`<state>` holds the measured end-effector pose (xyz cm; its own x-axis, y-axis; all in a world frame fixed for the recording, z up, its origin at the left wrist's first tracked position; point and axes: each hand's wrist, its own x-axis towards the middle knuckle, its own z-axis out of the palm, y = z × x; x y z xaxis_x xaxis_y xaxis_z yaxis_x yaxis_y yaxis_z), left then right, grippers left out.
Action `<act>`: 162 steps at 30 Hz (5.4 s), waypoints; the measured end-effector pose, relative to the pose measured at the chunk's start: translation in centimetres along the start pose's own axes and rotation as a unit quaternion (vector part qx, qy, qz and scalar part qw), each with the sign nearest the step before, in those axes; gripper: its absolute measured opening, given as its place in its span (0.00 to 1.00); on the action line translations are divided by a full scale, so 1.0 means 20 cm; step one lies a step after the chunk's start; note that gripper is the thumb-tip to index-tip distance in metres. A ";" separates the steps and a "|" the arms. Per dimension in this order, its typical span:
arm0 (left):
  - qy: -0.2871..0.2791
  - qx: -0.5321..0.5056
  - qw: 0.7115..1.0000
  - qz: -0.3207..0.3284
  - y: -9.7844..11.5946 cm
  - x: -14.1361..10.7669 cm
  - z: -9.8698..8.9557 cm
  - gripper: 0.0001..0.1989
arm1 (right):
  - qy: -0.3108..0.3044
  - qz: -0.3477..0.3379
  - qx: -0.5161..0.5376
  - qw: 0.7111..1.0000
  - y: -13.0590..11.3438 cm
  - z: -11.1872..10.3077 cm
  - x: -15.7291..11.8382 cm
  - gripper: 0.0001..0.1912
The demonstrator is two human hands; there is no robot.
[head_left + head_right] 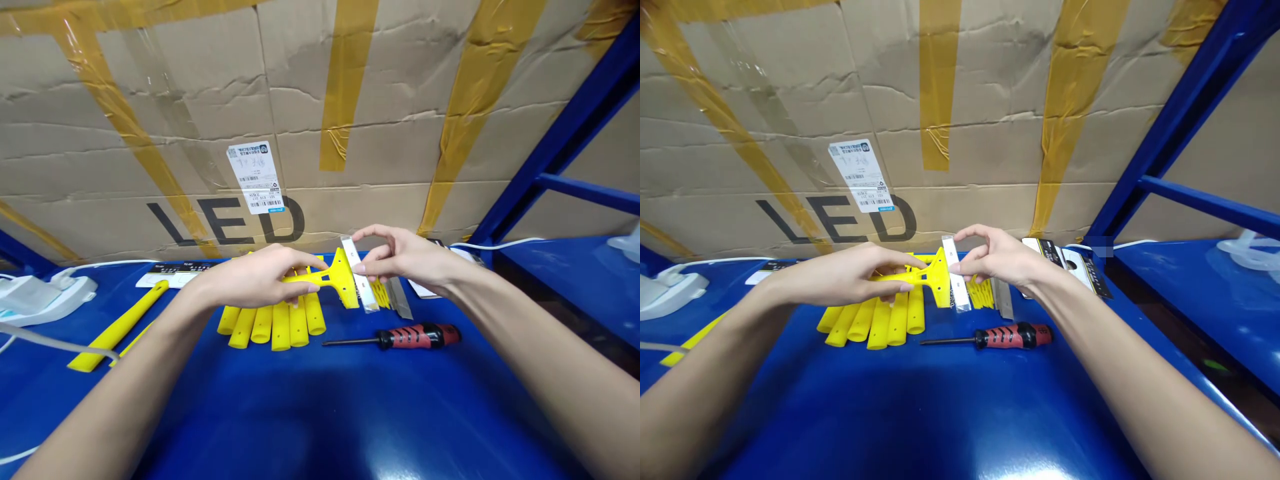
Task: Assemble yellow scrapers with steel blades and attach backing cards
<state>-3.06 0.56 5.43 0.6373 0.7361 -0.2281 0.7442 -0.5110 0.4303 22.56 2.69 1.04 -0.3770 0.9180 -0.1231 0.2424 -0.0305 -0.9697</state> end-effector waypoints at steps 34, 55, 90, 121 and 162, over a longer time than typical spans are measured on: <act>0.040 0.024 0.998 0.052 -0.02 0.03 0.03 0.23 | -0.092 0.037 0.066 0.993 0.02 0.08 0.00 0.21; 0.022 0.021 0.999 0.025 -0.09 0.05 0.04 0.24 | 0.096 0.052 -0.182 0.977 0.04 -0.08 0.03 0.17; 0.009 0.029 0.999 0.019 -0.09 0.05 0.04 0.21 | 0.123 -0.002 -0.126 0.984 -0.02 -0.06 0.01 0.12; 0.037 0.043 0.998 0.037 -0.09 0.04 0.04 0.23 | 0.049 0.024 0.018 0.998 0.07 0.11 0.04 0.28; 0.139 0.081 0.986 0.038 -0.08 0.11 0.13 0.27 | -0.056 -0.077 -0.001 0.995 0.12 0.12 0.05 0.16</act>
<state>-2.41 1.88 1.97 0.6296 0.7748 0.0571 0.7330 -0.6167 0.2869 20.58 2.54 -1.97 -0.5074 0.8617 0.0042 0.1754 0.1080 -0.9786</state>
